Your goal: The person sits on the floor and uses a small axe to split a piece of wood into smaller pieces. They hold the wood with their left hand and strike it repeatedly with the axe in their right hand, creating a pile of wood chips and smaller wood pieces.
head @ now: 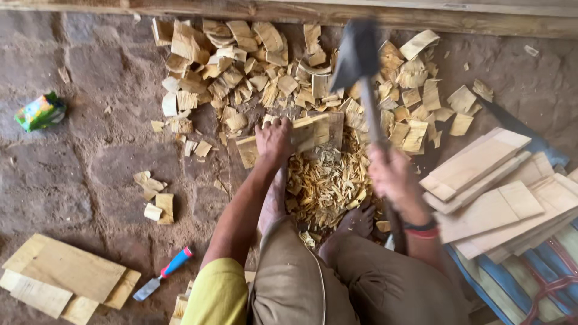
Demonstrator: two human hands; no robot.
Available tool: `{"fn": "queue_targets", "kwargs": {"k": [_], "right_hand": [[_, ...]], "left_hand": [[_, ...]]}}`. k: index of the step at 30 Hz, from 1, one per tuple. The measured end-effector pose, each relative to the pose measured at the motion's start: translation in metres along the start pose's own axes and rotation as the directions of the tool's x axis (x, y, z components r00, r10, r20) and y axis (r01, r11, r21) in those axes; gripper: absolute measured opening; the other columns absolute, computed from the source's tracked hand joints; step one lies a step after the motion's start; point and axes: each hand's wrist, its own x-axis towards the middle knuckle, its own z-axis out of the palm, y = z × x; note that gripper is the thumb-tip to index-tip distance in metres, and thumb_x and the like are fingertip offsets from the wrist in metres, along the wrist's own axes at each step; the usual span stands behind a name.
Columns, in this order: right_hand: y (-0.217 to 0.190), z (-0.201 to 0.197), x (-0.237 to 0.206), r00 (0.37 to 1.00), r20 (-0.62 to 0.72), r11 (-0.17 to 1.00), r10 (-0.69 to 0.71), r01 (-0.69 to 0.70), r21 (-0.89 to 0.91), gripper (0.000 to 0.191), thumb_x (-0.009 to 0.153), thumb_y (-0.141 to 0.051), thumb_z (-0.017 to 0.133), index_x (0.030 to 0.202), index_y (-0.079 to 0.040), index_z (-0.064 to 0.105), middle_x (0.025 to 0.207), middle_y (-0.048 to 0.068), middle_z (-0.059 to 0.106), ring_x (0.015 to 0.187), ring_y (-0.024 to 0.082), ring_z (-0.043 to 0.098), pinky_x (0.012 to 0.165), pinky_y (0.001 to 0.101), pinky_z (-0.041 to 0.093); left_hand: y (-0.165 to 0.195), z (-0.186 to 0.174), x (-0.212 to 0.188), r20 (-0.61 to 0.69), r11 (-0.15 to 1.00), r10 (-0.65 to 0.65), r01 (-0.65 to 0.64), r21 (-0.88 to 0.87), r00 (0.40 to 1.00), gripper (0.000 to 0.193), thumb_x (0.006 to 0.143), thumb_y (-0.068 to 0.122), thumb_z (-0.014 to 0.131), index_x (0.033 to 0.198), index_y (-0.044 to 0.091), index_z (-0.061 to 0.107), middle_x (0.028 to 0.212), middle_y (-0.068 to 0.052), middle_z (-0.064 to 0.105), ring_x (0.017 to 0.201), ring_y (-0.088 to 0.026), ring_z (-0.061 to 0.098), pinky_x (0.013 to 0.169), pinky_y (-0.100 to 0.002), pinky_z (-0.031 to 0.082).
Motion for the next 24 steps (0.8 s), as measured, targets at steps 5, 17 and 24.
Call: {"fn": "queue_targets", "kwargs": {"k": [5,17,24], "right_hand": [[0.063,0.040,0.000,0.944,-0.011,0.942,0.329,-0.329,-0.060,0.030,0.101,-0.039,0.054,0.103,-0.009,0.059,0.059,-0.004,0.048,0.039,0.007,0.043,0.031,0.0226,0.040],[0.002,-0.011,0.000,0.997,-0.067,0.999,-0.044,0.043,-0.027,0.025,0.105,-0.032,0.048,0.101,-0.009,0.056,0.062,-0.005,0.048,0.041,0.004,0.045,0.032,0.0210,0.043],[0.082,0.039,-0.001,0.948,0.012,0.948,0.317,-0.316,-0.020,0.027,0.101,-0.037,0.056,0.099,-0.011,0.059,0.058,-0.006,0.048,0.039,0.005,0.041,0.032,0.0221,0.038]], "left_hand": [[-0.008,-0.005,-0.008,-0.025,1.000,0.025,-0.025,-0.008,0.999,0.088,0.071,0.039,0.088,0.143,0.016,0.043,0.137,-0.015,0.056,0.132,-0.037,0.049,0.116,-0.060,0.029],[-0.006,0.005,-0.003,-0.080,0.997,0.013,-0.018,-0.070,0.997,0.059,0.086,0.039,0.077,0.134,0.014,0.053,0.133,-0.018,0.061,0.132,-0.038,0.051,0.112,-0.061,0.036],[-0.008,-0.003,-0.001,0.035,0.997,-0.006,0.009,-0.081,0.999,0.087,0.076,0.044,0.086,0.147,0.017,0.044,0.146,-0.018,0.051,0.140,-0.038,0.043,0.120,-0.061,0.025]]}}
